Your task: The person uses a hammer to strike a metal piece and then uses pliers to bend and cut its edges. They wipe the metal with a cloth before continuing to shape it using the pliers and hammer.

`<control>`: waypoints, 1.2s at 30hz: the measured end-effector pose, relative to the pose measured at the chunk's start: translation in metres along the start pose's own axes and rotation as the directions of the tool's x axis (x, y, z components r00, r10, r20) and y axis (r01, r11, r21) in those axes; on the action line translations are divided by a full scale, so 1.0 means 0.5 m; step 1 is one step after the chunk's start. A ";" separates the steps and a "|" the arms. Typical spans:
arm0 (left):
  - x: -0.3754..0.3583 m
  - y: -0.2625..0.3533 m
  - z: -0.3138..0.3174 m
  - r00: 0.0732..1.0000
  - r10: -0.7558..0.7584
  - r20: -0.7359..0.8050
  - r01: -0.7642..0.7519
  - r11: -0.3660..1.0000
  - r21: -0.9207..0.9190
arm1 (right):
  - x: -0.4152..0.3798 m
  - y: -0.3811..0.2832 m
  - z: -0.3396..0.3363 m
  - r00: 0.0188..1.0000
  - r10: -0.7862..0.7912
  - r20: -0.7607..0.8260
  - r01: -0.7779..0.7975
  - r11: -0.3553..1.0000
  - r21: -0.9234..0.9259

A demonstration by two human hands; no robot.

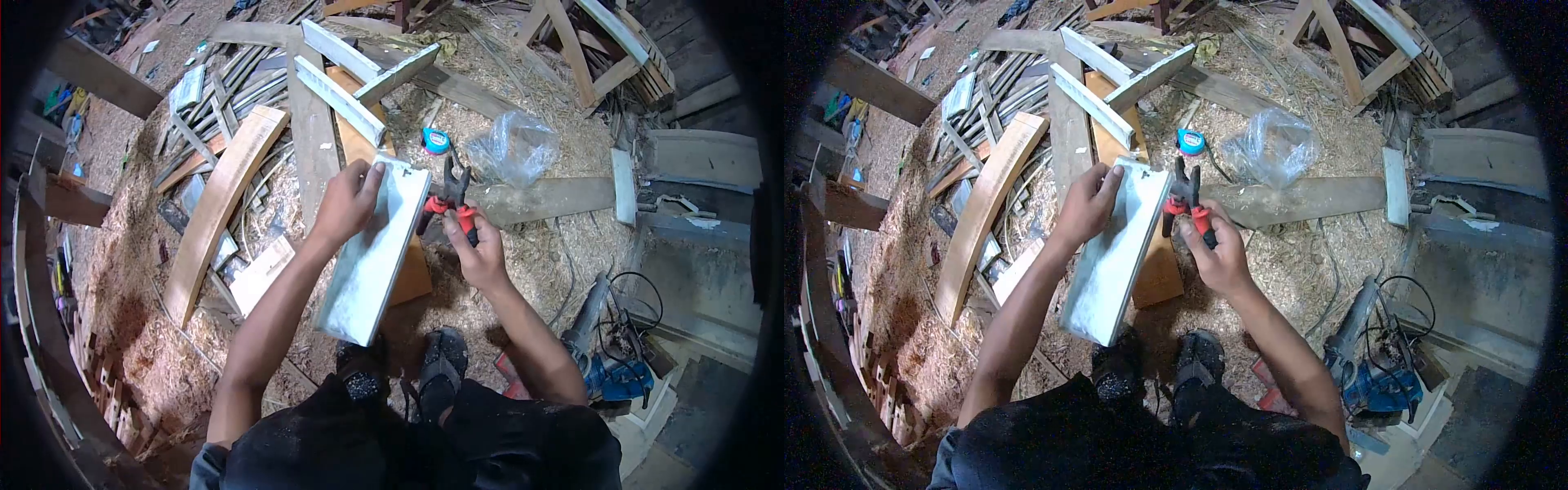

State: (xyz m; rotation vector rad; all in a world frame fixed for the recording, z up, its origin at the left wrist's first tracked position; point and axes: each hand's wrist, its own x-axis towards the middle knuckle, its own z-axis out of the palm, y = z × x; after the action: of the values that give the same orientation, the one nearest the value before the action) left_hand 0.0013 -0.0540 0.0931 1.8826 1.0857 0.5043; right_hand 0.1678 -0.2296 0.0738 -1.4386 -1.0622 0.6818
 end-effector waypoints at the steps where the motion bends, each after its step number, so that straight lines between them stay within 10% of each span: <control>1: -0.004 0.002 -0.001 1.000 -0.005 0.001 0.005 1.000 -0.013 | -0.005 0.004 -0.002 0.995 0.094 0.029 -0.095 0.995 0.030; 4: -0.020 0.012 -0.011 1.000 -0.027 0.011 0.028 0.998 -0.048 | -0.005 -0.013 0.002 0.967 0.232 0.103 -0.252 0.926 0.280; 10: -0.026 0.045 -0.037 0.971 -0.189 0.144 0.200 0.977 -0.068 | 0.021 -0.012 0.022 0.923 0.378 0.071 -0.384 0.914 0.128; 14: -0.024 0.026 -0.029 0.975 -0.148 0.166 0.163 0.984 -0.077 | 0.039 -0.032 -0.001 0.952 -0.255 0.166 0.305 0.809 -0.503; 24: -0.028 0.022 -0.043 0.977 -0.097 0.189 0.100 0.995 -0.007 | 0.048 -0.049 -0.018 0.842 -0.353 0.409 0.498 0.212 -0.841; 31: -0.033 0.012 -0.044 0.936 -0.220 0.275 0.220 0.975 0.031 | 0.043 -0.034 -0.017 0.887 -0.154 0.436 0.461 0.356 -0.813; 36: -0.062 -0.067 0.019 0.981 -0.051 0.187 0.105 0.951 -0.292 | 0.066 -0.034 -0.026 0.961 -0.024 0.274 0.229 0.624 -0.747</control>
State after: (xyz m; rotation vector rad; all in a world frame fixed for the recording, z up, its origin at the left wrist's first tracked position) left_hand -0.0251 -0.0767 0.0622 1.5781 0.9056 0.4218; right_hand 0.1897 -0.2071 0.0978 -2.0165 -1.7777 0.2729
